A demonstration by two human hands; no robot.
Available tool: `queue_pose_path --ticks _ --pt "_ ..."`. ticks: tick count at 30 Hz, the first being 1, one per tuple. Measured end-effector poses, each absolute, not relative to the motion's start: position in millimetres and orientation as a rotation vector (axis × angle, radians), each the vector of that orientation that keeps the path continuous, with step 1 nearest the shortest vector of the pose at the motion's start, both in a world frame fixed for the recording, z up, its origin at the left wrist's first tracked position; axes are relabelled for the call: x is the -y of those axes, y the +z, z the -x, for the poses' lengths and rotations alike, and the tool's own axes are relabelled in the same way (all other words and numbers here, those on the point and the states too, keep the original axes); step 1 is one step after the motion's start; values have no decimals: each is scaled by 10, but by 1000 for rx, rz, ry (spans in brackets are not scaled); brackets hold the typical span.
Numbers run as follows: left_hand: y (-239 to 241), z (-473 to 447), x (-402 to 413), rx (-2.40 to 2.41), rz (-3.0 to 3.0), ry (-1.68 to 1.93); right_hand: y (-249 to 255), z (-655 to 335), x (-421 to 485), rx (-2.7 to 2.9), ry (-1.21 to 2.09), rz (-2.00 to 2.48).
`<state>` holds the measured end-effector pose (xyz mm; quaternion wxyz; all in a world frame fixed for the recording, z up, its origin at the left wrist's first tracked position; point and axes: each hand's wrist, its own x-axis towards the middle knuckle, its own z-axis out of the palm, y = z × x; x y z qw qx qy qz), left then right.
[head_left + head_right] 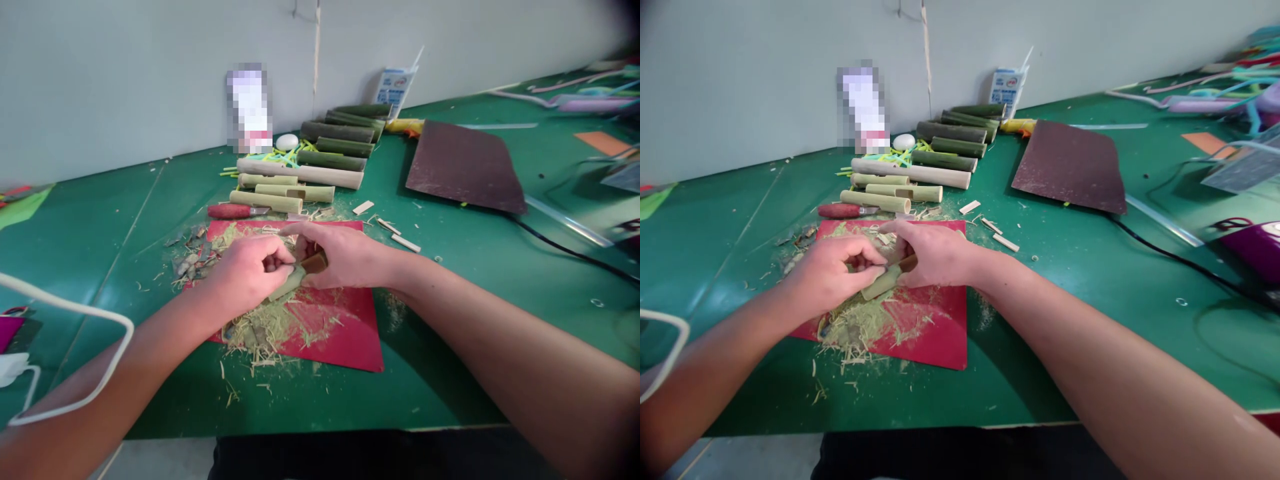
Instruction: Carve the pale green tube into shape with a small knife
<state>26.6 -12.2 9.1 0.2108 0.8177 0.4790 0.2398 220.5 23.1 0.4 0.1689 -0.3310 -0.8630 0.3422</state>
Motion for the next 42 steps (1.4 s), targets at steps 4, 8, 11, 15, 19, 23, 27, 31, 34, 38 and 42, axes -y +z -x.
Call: queue_pose_path --ticks 4,8,11,15,19,23,27,31,34,38,42 --pt "101 -238 129 -1392 -2257 626 -16 -2212 -243 2455 981 933" --pt "99 -342 55 -1341 -2268 653 -14 -2219 -246 2441 1001 899" --pt "140 -364 58 -1335 -2301 601 -15 -2226 -243 2443 994 894" --pt "175 -343 90 -1359 -2347 540 -21 -2226 -242 2451 992 913" --pt "144 -373 55 -1320 -2299 601 -13 -2227 -239 2455 958 879" --pt "153 -332 89 -1305 -2311 568 -18 -2239 -237 2457 949 899" --pt "143 -327 120 -1299 -2301 616 -25 -2242 -238 2456 995 897" --pt "106 -382 96 -1253 -2280 677 -6 -2239 -227 2457 950 863" --pt "119 -358 131 -1262 -2299 631 4 -2240 -224 2467 963 878" --pt "132 -355 188 -1270 -2302 650 -9 -2242 -244 2475 971 908" --pt "115 -387 194 -1240 -2335 674 -20 -2243 -262 2445 1016 848"
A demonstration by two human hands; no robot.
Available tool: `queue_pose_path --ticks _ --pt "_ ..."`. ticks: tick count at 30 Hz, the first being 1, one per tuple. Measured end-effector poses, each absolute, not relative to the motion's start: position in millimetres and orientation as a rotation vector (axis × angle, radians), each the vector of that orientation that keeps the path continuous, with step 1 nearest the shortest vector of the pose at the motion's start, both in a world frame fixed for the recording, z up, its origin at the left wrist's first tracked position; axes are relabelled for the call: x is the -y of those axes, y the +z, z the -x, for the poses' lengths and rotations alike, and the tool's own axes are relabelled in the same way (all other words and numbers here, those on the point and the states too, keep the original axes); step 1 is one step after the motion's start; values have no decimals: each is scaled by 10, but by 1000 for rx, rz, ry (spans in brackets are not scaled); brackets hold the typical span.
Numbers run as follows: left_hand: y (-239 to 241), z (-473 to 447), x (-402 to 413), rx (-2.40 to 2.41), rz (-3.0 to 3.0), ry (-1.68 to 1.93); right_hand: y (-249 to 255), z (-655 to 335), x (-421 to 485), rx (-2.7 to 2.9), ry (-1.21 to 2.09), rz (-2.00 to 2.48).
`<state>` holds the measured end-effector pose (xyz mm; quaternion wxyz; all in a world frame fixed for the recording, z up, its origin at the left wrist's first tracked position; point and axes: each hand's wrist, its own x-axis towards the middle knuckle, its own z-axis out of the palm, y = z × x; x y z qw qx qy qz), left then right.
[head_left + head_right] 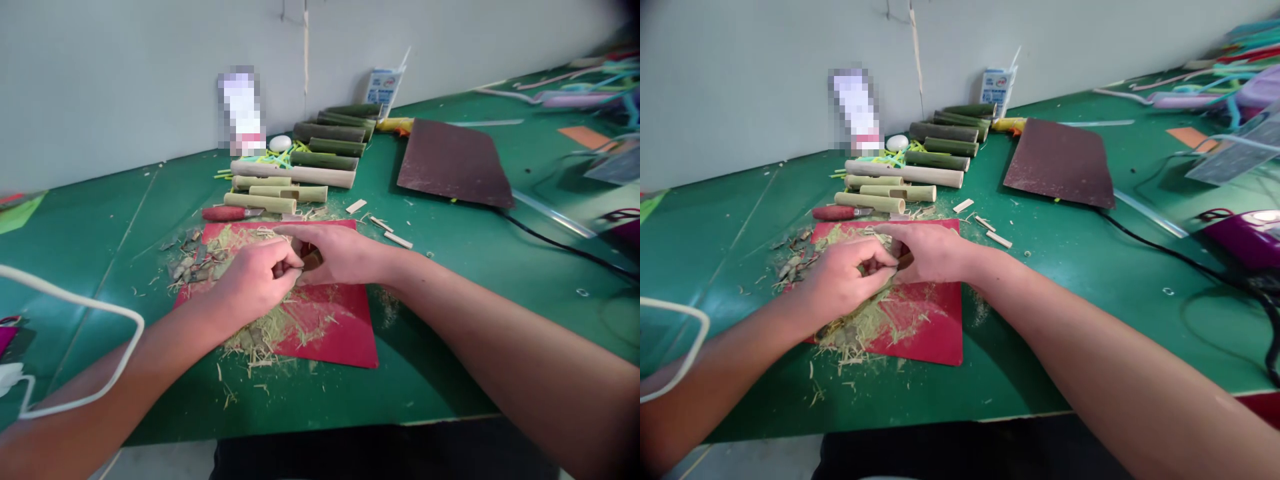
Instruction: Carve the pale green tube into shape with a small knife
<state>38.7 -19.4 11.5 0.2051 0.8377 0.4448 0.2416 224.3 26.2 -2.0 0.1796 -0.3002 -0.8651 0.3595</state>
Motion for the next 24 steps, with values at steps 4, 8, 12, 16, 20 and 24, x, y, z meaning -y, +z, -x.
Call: queue_pose_path --ticks 4,8,12,16,20,24 --pt "105 -320 209 -1289 -2284 647 -14 -2239 -261 2433 1028 847" --pt "77 -348 170 -1331 -2170 674 -1 -2230 -257 2457 973 854" --pt "61 -421 123 -1275 -2098 711 -8 -2229 -262 2462 870 833" --pt "69 -339 188 -1296 -2127 707 -41 -2227 -251 2495 863 852" --pt "59 -251 269 -1368 -2204 707 -47 -2241 -224 2524 661 818" --pt "26 -245 283 -1375 -2250 759 2 -2338 -254 2637 467 848"
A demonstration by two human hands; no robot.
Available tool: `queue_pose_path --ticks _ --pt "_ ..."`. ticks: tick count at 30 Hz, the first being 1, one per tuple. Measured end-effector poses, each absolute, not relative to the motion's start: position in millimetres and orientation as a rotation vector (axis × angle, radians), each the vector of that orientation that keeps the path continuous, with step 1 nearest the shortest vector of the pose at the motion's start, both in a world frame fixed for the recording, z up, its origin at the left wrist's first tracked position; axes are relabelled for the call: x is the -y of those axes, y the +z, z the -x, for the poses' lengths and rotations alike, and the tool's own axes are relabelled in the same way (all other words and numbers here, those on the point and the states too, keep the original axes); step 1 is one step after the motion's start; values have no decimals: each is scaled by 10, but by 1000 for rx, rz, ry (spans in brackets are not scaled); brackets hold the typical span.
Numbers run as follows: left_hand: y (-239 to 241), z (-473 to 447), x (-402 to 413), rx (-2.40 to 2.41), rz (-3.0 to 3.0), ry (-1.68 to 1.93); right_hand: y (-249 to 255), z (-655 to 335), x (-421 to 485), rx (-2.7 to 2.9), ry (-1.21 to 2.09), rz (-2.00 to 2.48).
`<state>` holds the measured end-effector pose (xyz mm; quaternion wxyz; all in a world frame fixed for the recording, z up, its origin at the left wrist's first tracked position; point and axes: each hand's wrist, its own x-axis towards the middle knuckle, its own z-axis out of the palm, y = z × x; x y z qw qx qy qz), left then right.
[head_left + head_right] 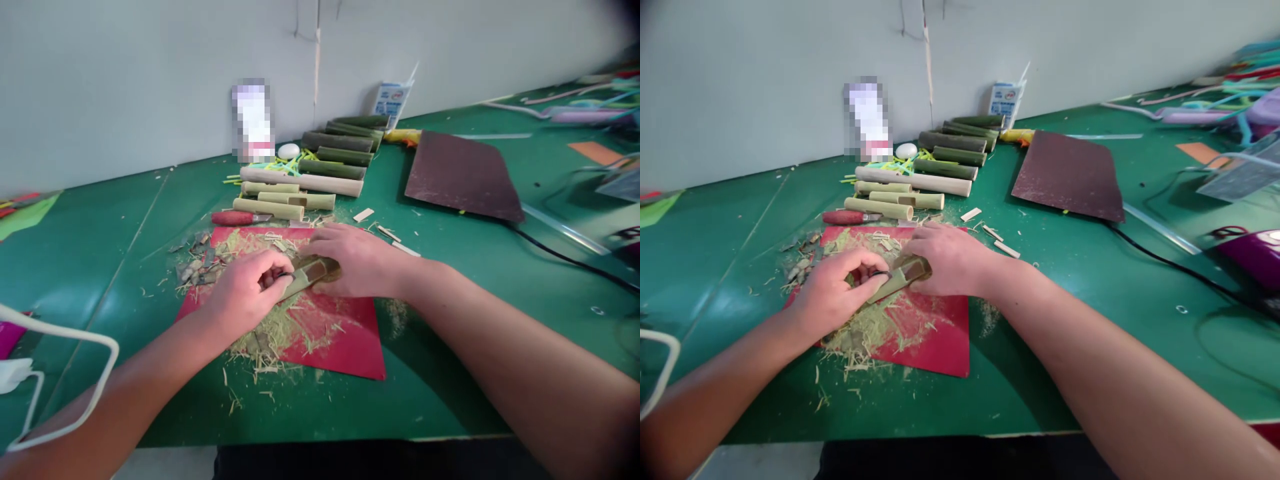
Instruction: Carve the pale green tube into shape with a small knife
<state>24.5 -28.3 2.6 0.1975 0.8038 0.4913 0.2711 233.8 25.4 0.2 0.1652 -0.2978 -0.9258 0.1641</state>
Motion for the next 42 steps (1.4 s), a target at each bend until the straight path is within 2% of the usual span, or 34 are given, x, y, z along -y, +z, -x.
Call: queue_pose_path --ticks 7,11,14,22,31,42 --pt "66 -224 307 -1411 -2165 973 80 -2404 -265 2693 376 940" --pt "34 -181 241 -1459 -2116 1122 67 -2247 -109 2566 320 1187" --pt "-35 -159 164 -1479 -2043 1105 45 -2133 21 2471 372 1373" --pt "-117 -185 160 -1463 -2014 987 8 -2037 158 2425 357 1517" --pt "-92 -124 126 -1468 -2368 931 17 -2015 188 2416 338 1557" --pt "-144 -51 124 -1520 -2231 907 33 -2028 208 2456 353 1567"
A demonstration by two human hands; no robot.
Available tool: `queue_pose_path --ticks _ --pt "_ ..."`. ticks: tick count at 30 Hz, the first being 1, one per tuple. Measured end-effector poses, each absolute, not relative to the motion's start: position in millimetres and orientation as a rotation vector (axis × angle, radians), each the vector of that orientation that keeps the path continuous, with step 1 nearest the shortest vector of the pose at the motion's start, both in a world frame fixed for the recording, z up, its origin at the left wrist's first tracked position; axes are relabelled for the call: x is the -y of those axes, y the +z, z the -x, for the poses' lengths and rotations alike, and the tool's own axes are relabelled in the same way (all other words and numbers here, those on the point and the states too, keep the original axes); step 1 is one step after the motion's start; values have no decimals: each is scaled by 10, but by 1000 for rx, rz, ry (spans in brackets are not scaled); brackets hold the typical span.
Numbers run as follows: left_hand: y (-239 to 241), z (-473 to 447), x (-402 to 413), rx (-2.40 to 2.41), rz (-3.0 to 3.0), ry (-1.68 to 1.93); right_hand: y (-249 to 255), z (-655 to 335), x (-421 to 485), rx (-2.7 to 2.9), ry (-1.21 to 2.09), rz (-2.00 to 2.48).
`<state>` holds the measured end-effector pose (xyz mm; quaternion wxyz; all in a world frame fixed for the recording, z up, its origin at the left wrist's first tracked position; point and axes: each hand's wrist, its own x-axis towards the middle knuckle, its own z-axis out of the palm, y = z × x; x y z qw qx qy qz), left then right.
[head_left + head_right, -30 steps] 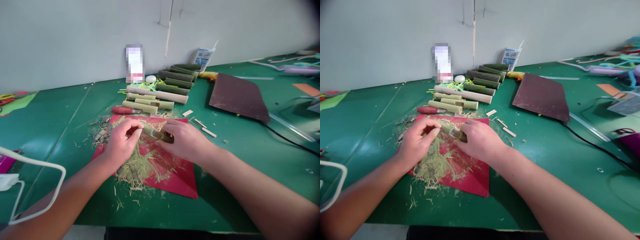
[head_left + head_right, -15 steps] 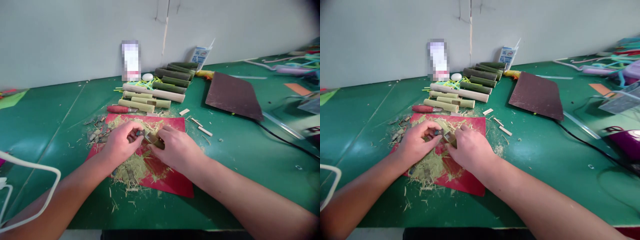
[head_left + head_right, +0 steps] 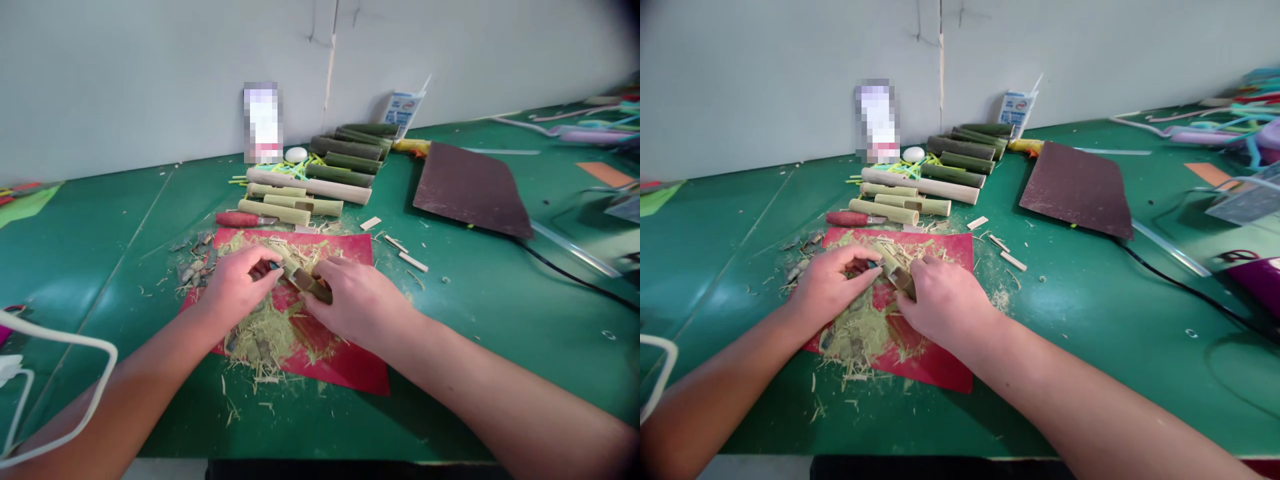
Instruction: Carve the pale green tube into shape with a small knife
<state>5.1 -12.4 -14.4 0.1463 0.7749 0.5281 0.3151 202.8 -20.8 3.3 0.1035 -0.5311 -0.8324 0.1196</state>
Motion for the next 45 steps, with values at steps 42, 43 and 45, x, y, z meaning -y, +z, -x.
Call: queue_pose_path --ticks 42,43,45 --pt "-175 -143 88 -1259 -2518 923 -16 -1966 240 2433 327 1557" --pt "-171 -139 81 -1269 -2510 929 -16 -1967 240 2433 329 1557" --pt "-165 -131 68 -1327 -2501 987 -17 -1968 243 2432 331 1559"
